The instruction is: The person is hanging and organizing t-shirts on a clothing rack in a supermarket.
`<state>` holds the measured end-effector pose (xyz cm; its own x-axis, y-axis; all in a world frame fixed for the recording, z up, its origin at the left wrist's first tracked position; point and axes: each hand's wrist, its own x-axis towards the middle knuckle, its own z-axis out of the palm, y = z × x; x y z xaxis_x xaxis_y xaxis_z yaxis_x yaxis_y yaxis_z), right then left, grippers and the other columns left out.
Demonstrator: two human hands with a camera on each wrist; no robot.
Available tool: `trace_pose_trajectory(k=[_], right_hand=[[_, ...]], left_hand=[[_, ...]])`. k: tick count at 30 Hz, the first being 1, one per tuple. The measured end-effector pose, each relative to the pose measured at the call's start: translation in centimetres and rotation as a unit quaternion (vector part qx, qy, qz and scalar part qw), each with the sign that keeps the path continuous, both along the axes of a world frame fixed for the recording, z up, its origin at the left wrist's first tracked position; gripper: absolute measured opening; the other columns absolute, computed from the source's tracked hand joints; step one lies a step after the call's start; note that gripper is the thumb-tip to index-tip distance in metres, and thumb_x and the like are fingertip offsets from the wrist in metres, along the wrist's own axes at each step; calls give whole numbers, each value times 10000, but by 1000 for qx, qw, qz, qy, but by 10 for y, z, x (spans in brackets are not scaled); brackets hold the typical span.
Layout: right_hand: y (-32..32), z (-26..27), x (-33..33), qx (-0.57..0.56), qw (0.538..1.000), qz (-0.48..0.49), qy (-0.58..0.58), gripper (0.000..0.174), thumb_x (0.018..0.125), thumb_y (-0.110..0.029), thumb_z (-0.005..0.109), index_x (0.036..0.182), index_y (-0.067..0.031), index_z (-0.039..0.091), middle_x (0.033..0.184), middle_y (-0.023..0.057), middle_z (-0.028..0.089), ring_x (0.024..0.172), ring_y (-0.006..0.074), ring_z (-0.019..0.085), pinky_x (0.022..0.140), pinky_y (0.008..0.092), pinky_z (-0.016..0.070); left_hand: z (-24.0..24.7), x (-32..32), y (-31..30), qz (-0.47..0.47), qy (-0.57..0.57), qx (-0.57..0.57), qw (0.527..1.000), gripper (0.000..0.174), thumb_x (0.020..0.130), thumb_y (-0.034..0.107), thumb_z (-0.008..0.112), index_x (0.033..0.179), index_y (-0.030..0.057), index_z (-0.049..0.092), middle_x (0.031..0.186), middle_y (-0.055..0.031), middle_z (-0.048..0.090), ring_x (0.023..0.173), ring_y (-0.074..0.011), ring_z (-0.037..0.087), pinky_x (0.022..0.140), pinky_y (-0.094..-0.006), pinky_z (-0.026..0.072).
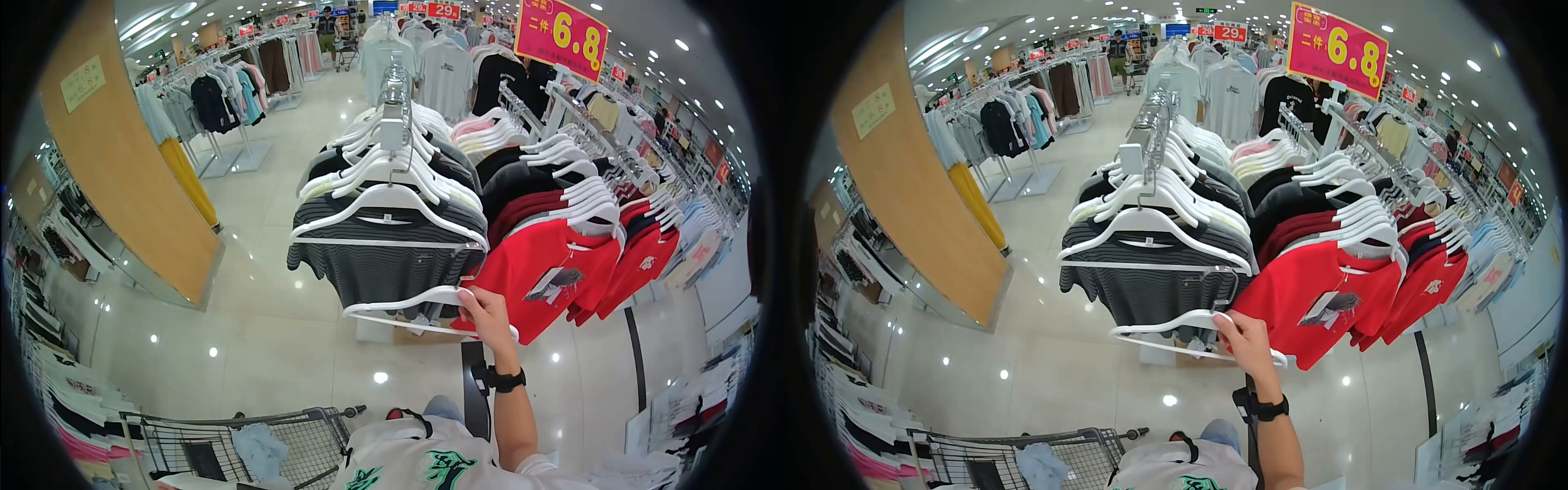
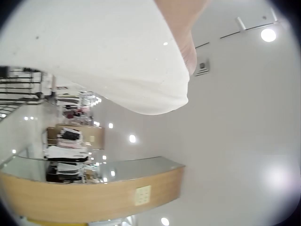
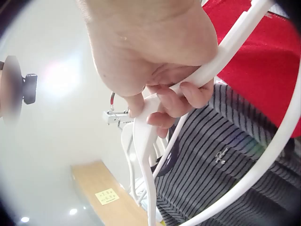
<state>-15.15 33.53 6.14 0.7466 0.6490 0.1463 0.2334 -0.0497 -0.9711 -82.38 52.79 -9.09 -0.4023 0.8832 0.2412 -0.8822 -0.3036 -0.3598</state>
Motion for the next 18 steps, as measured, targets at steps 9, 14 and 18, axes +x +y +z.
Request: trace_pose_trajectory(k=[9, 14, 18], right_hand=[[60, 82, -3, 27, 987, 10, -160, 454, 1040, -297, 609, 695, -1, 607, 577, 0, 551, 537, 55, 436, 494, 279, 307], [95, 120, 7, 67, 983, -8, -172, 493, 1030, -355, 625, 699, 10, 640, 553, 5, 535, 532, 72, 458, 506, 286, 337], [120, 128, 8, 82, 984, 3, -160, 503, 1040, -383, 614, 744, 17, 684, 571, -6, 540, 534, 57, 454, 498, 266, 323]], left_hand=[[-154, -38, -27, -78, -491, 147, 855, 329, 987, 287, 652, 1176, 17, 671, 1020, -137, 701, 928, -239, 651, 833, -396, 528], [-206, -10, 8, -149, -794, 280, 519, 316, 966, 287, 681, 1110, 8, 650, 966, -141, 694, 877, -238, 661, 783, -380, 533], [-232, 11, 48, -192, -915, 313, 168, 315, 949, 287, 703, 1058, 0, 633, 923, -145, 688, 837, -236, 668, 743, -367, 537]])
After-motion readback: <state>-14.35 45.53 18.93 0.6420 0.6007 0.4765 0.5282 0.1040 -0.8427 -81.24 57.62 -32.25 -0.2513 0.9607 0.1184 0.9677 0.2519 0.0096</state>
